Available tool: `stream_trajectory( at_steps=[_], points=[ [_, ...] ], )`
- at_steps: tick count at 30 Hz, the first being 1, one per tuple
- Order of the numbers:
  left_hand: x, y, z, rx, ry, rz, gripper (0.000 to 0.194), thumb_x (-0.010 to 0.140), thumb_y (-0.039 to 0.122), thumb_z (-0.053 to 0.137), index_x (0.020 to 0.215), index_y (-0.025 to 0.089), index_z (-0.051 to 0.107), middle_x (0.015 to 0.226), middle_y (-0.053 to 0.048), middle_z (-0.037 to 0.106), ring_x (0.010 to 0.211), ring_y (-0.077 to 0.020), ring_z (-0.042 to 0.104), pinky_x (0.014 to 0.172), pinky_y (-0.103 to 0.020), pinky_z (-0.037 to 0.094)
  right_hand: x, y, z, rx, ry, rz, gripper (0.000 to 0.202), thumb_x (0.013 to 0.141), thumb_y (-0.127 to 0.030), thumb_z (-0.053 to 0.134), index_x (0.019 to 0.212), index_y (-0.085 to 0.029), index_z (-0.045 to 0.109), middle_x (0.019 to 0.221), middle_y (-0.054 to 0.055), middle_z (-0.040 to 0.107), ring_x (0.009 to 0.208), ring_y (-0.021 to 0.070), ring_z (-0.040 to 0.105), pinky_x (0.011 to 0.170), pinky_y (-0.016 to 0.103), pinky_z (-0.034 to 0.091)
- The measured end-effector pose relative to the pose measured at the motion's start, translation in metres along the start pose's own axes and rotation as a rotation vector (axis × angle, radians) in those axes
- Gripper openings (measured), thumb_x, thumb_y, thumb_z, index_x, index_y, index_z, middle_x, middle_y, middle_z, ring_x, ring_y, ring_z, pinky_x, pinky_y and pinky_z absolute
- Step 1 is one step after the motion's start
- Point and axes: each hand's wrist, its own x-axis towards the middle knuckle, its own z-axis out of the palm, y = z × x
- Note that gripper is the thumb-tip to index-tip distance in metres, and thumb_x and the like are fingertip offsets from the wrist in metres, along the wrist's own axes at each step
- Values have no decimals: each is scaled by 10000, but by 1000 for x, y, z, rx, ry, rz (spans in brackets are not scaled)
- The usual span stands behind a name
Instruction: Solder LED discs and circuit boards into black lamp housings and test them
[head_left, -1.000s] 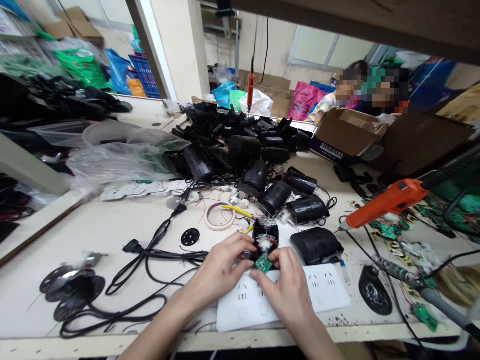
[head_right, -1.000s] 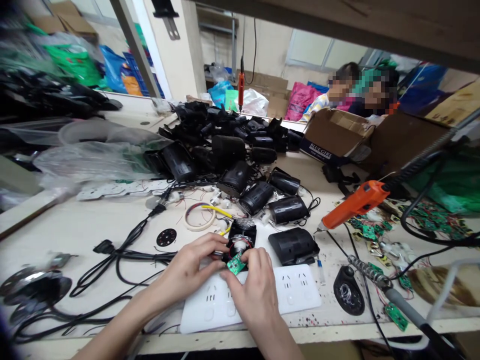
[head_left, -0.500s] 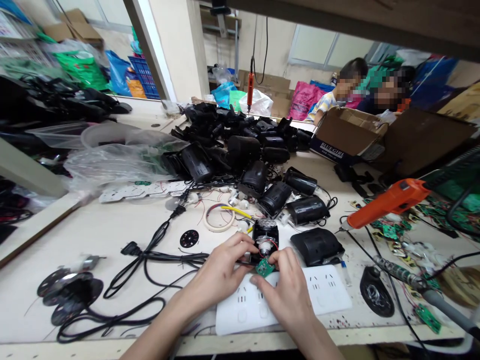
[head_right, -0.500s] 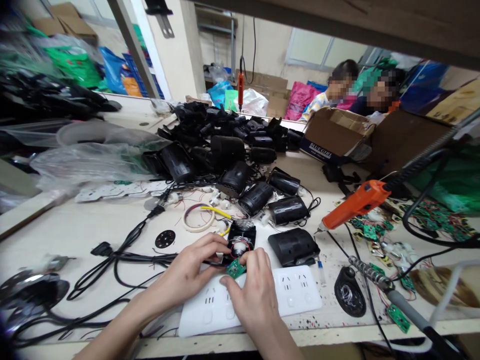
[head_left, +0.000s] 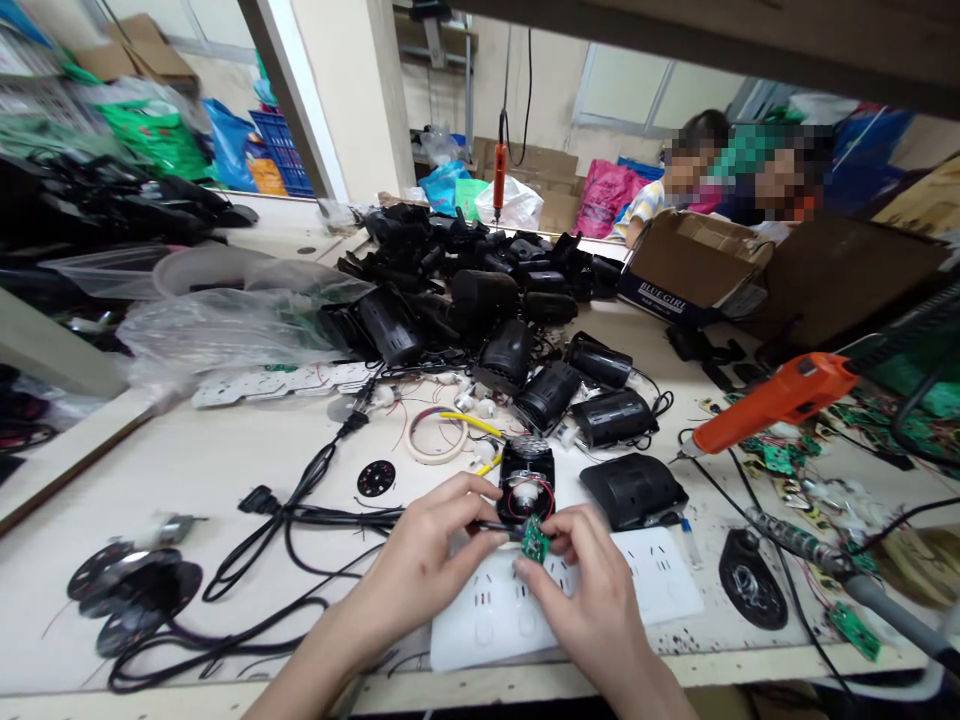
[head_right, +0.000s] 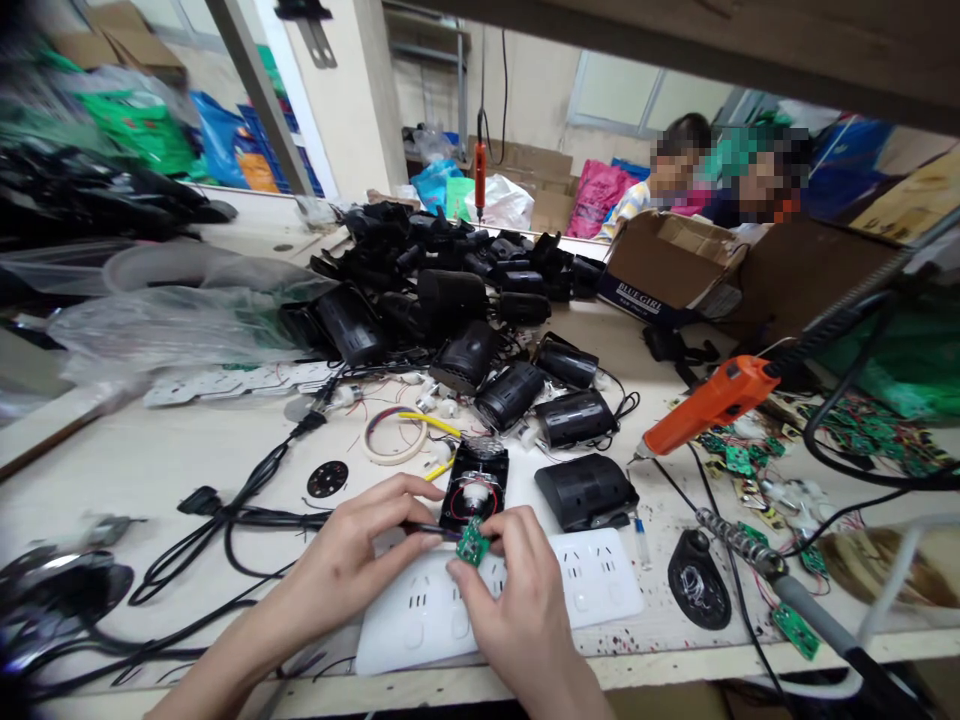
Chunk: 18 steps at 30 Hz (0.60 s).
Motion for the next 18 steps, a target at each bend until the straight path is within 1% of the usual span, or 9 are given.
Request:
stream_trajectory(
  at_steps=[3,5,7,10,12,15,17,18],
  points=[
    [-7,11,-3,-36,10,75,118,907,202,572,861,193,681,851,-35,665,793,-152,643,705,-239,512,-4,-5,-10,36,-103,-88,67,909,-167,563,959,-205,541,839,34,604,756,191,587,652,289,496],
    [-11,15,0,-22,19,116,106,906,180,578,876,188,680,805,-28,659,752,-141,639,680,-224,508,-4,-6,-13,29,-153,-176,147,938,-109,502,1043,-195,559,909,60,631,821,207,590,712,318,505],
    [-14,17,6,14,39,153,95,903,157,584,900,177,677,814,-35,658,744,-135,639,680,-214,509,-1,-4,-13,-6,-155,-241,254,937,-44,454,1116,-179,573,942,82,621,851,217,577,732,338,506],
    [-18,18,17,50,63,182,110,907,143,572,959,164,668,861,-56,657,780,-141,646,704,-211,519,6,4,-7,-54,-94,-279,325,921,10,420,1147,-154,586,896,92,588,831,220,558,697,337,503],
    [-22,20,23,51,44,163,144,917,152,554,1019,164,655,916,-71,655,831,-154,650,743,-225,530,8,9,-2,-57,-56,-299,328,916,22,417,1143,-148,580,882,91,593,826,220,557,692,334,503],
    [-29,23,30,49,-36,70,201,936,185,519,1102,186,633,1016,-86,641,922,-175,647,816,-260,537,9,16,3,-61,-35,-299,310,918,24,413,1113,-154,575,873,85,612,817,218,565,700,332,500],
    [-32,23,33,36,-69,3,223,949,200,484,1111,205,637,1056,-88,630,946,-181,648,842,-279,537,9,20,5,-70,-46,-279,295,923,16,404,1083,-159,580,853,78,616,801,217,568,694,331,495],
    [-32,22,33,24,-64,-30,230,953,207,465,1091,212,650,1055,-85,629,942,-181,651,846,-286,538,9,22,5,-74,-53,-267,285,926,9,404,1068,-161,584,842,74,617,794,217,570,689,330,492]
  ],
)
